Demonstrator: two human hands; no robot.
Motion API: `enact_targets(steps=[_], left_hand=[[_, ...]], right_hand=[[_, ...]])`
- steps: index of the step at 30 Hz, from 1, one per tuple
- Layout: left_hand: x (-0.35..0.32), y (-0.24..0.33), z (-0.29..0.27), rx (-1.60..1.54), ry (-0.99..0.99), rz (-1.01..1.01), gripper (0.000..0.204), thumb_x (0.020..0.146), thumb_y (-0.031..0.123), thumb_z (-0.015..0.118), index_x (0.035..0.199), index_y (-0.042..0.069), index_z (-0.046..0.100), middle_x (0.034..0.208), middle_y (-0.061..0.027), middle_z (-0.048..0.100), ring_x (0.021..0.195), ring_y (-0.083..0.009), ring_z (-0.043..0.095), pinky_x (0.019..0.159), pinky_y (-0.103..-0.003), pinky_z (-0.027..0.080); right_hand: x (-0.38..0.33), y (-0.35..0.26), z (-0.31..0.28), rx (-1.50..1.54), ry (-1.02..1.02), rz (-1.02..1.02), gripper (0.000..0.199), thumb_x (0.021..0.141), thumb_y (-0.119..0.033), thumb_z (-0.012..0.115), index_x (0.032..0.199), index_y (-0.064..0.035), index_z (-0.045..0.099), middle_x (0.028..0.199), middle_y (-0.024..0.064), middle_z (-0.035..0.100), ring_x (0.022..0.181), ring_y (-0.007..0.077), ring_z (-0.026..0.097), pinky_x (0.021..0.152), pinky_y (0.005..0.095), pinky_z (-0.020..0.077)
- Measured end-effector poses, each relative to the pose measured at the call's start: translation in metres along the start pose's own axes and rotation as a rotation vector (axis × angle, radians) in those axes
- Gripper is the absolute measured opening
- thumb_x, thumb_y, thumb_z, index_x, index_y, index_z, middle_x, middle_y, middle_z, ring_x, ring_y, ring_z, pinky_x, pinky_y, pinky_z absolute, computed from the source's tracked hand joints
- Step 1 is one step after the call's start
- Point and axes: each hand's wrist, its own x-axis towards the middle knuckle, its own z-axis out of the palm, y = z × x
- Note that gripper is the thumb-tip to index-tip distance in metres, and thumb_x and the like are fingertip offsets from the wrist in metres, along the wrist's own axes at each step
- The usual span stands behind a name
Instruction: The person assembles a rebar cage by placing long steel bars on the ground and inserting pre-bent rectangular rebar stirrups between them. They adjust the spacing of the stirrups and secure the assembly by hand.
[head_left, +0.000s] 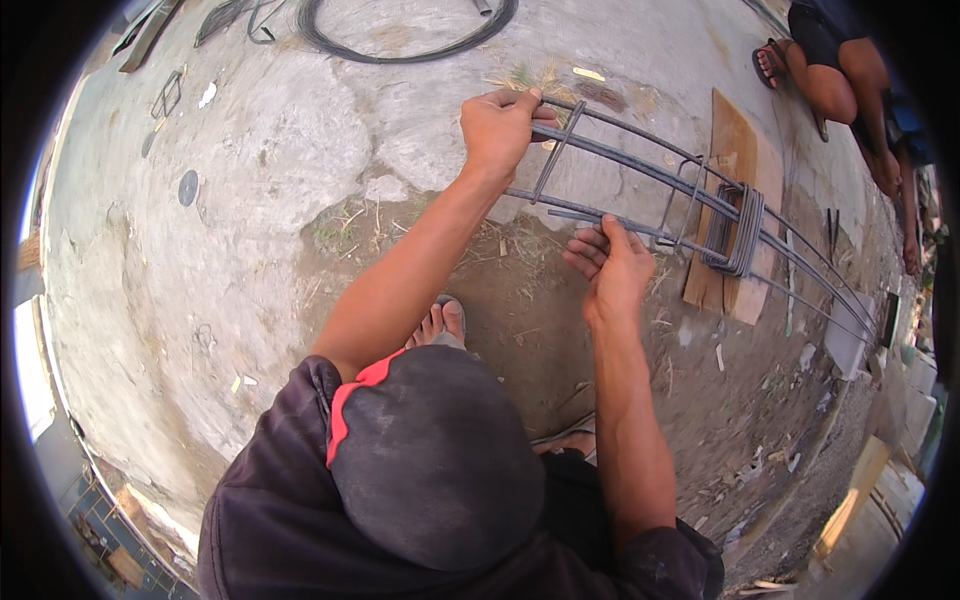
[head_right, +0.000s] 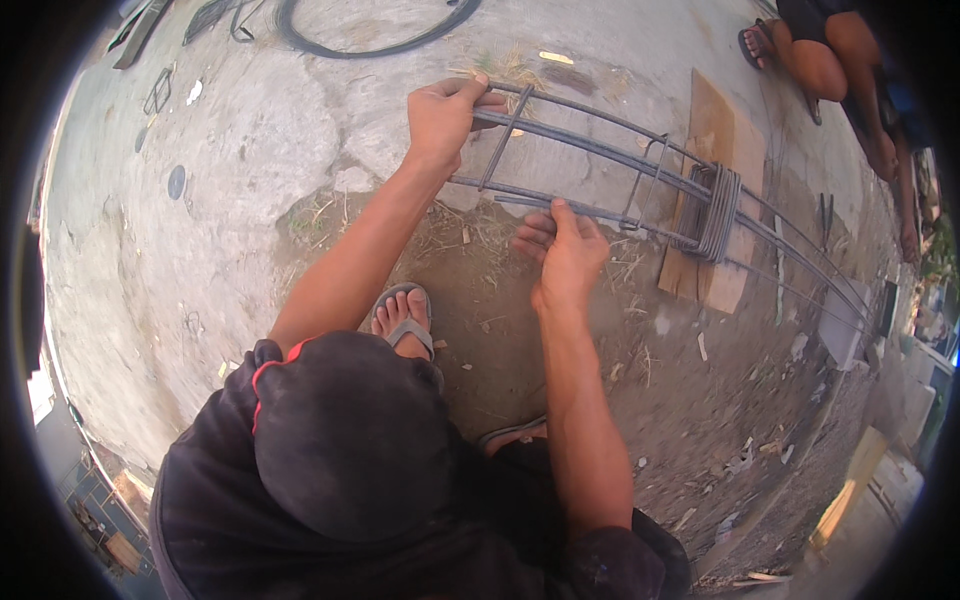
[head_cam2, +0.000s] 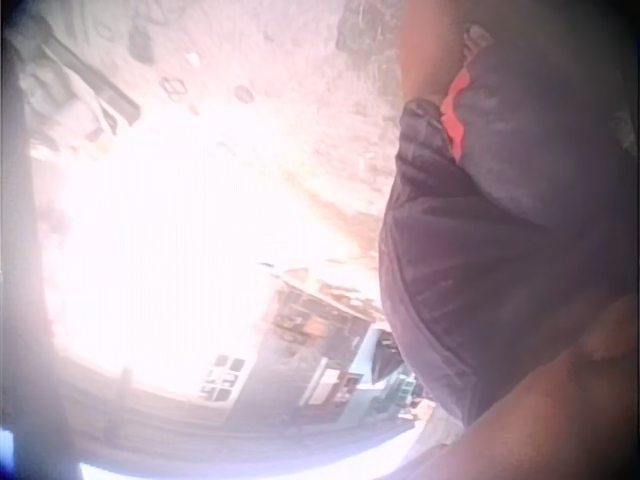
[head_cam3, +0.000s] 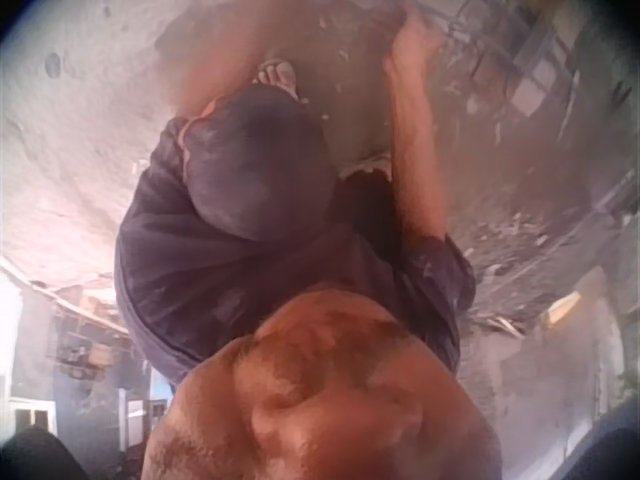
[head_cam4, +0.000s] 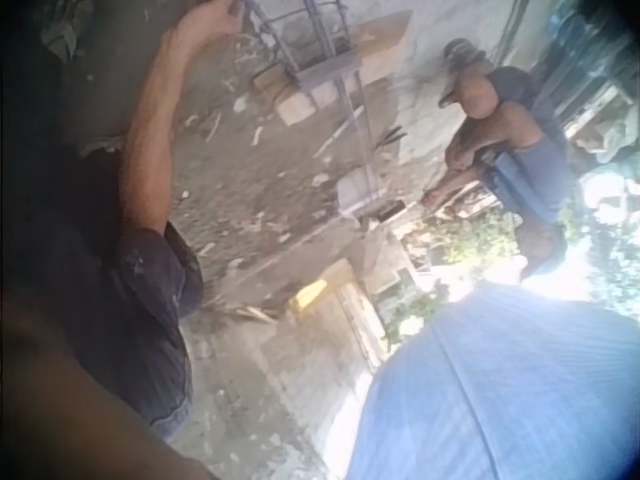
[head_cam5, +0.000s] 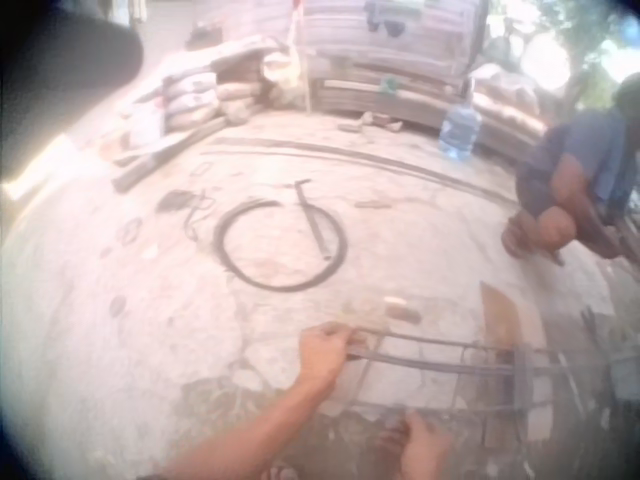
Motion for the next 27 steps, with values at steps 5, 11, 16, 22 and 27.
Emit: enact_targets(steps=[5, 11, 16, 22, 27], left_hand=[[0.003, 0.000, -0.005, 0.068, 0.005, 0.016, 0.036, 0.099, 0.019, 0.068, 0.108, -0.015, 0.067, 0.096, -0.0226, 0.075, 0.084, -0.0265, 0.076, 0.068, -0.033, 0.063], [-0.012, 0.021, -0.031, 0.298, -0.038, -0.100, 0.055, 0.097, 0.042, 0.070, 0.113, -0.011, 0.069, 0.097, -0.0184, 0.076, 0.093, -0.0253, 0.075, 0.077, -0.035, 0.060], [-0.047, 0.018, -0.051, 0.670, -0.225, -0.148, 0.053, 0.092, 0.047, 0.076, 0.100, -0.005, 0.078, 0.092, -0.0138, 0.077, 0.089, -0.0213, 0.071, 0.081, -0.034, 0.055], [-0.048, 0.018, -0.031, 0.587, -0.435, -0.109, 0.037, 0.090, 0.032, 0.080, 0.096, -0.005, 0.080, 0.089, -0.0122, 0.078, 0.086, -0.0153, 0.071, 0.081, -0.030, 0.054], [-0.040, 0.017, -0.038, 0.409, -0.419, -0.174, 0.031, 0.089, 0.025, 0.082, 0.093, -0.006, 0.079, 0.085, -0.0134, 0.078, 0.077, -0.0158, 0.072, 0.075, -0.028, 0.055]], right_hand=[[0.000, 0.001, 0.002, 0.035, -0.009, 0.008, 0.021, 0.101, -0.017, 0.064, 0.096, 0.0022, 0.059, 0.082, 0.0143, 0.069, 0.064, 0.0213, 0.069, 0.054, 0.0342, 0.0611], [0.001, 0.000, -0.001, 0.059, -0.026, -0.001, 0.023, 0.101, -0.018, 0.065, 0.095, 0.0031, 0.059, 0.081, 0.0140, 0.069, 0.064, 0.0210, 0.069, 0.053, 0.0343, 0.0607], [0.004, 0.001, -0.002, 0.062, -0.030, 0.005, 0.023, 0.101, -0.018, 0.065, 0.095, 0.0030, 0.058, 0.081, 0.0141, 0.069, 0.063, 0.0210, 0.069, 0.052, 0.0344, 0.0606], [0.002, 0.000, -0.001, 0.061, -0.030, 0.004, 0.023, 0.101, -0.017, 0.064, 0.094, 0.0028, 0.057, 0.081, 0.0145, 0.069, 0.062, 0.0212, 0.069, 0.052, 0.0341, 0.0607], [0.002, 0.001, -0.003, 0.048, -0.052, 0.004, 0.020, 0.101, -0.019, 0.065, 0.096, -0.0003, 0.061, 0.081, 0.0111, 0.070, 0.066, 0.0198, 0.071, 0.057, 0.0347, 0.0629]])
